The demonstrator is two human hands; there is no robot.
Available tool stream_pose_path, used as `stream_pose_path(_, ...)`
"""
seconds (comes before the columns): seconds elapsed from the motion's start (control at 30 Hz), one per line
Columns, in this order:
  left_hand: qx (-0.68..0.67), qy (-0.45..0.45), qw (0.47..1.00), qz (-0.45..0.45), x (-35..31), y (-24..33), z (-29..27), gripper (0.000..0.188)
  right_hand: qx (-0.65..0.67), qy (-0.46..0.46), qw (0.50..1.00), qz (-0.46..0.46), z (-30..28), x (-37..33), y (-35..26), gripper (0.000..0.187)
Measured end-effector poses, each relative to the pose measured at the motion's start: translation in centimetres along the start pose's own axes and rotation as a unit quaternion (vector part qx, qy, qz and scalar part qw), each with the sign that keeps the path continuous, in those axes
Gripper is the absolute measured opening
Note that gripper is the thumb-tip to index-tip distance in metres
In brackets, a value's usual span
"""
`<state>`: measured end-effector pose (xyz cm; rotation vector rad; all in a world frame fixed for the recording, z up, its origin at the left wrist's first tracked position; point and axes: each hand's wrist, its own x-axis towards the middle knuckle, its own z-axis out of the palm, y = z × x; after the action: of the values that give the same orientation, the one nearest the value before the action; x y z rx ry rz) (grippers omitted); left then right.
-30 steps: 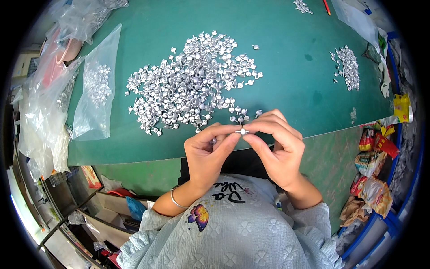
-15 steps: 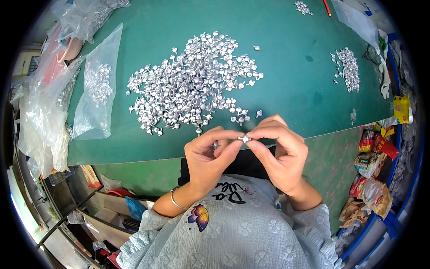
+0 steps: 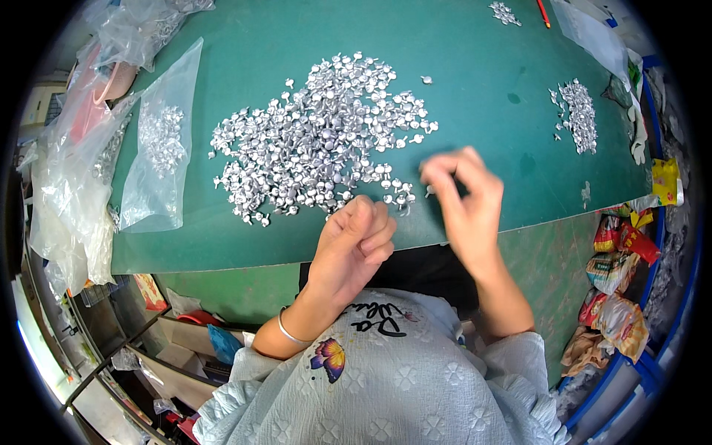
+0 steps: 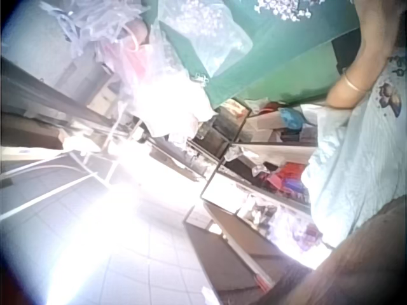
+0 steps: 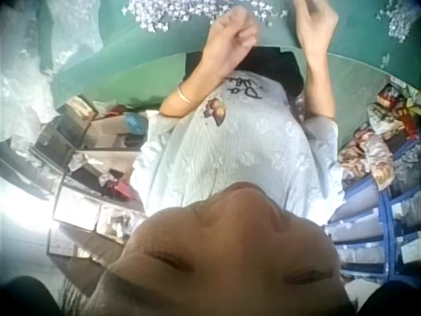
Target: The person sits at a green workbench and repeatedly picks up small silver metal pieces from a large pile. They manipulate each piece individually with both hands, appearing to join or adjust them, before placing the finished units into a separate pile on the right side of the table.
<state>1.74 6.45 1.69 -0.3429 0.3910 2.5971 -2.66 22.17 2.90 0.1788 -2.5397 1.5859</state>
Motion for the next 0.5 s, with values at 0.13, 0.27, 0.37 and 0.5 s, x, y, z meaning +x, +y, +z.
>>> stream_pose_path(0.13,0.033,0.078,0.98,0.182,1.1,0.3,0.8,0.025,-0.119,0.052,0.991,-0.034,0.1,2.8,2.0,0.01)
stream_pose_path(0.27,0.102,0.127,0.969,0.187,0.8,0.7,0.6,0.009,-0.198,0.01,0.972,-0.128,0.0,3.4,2.4,0.015)
stream_pose_path(0.37,0.488,0.077,0.842,0.214,-0.1,0.3,0.8,0.015,-0.282,-0.01,0.944,-0.173,0.3,3.4,2.6,0.015)
stream_pose_path(0.5,0.784,-0.042,0.562,0.26,0.3,-1.6,0.2,0.023,-0.288,-0.018,0.939,-0.186,0.4,3.4,2.4,0.014)
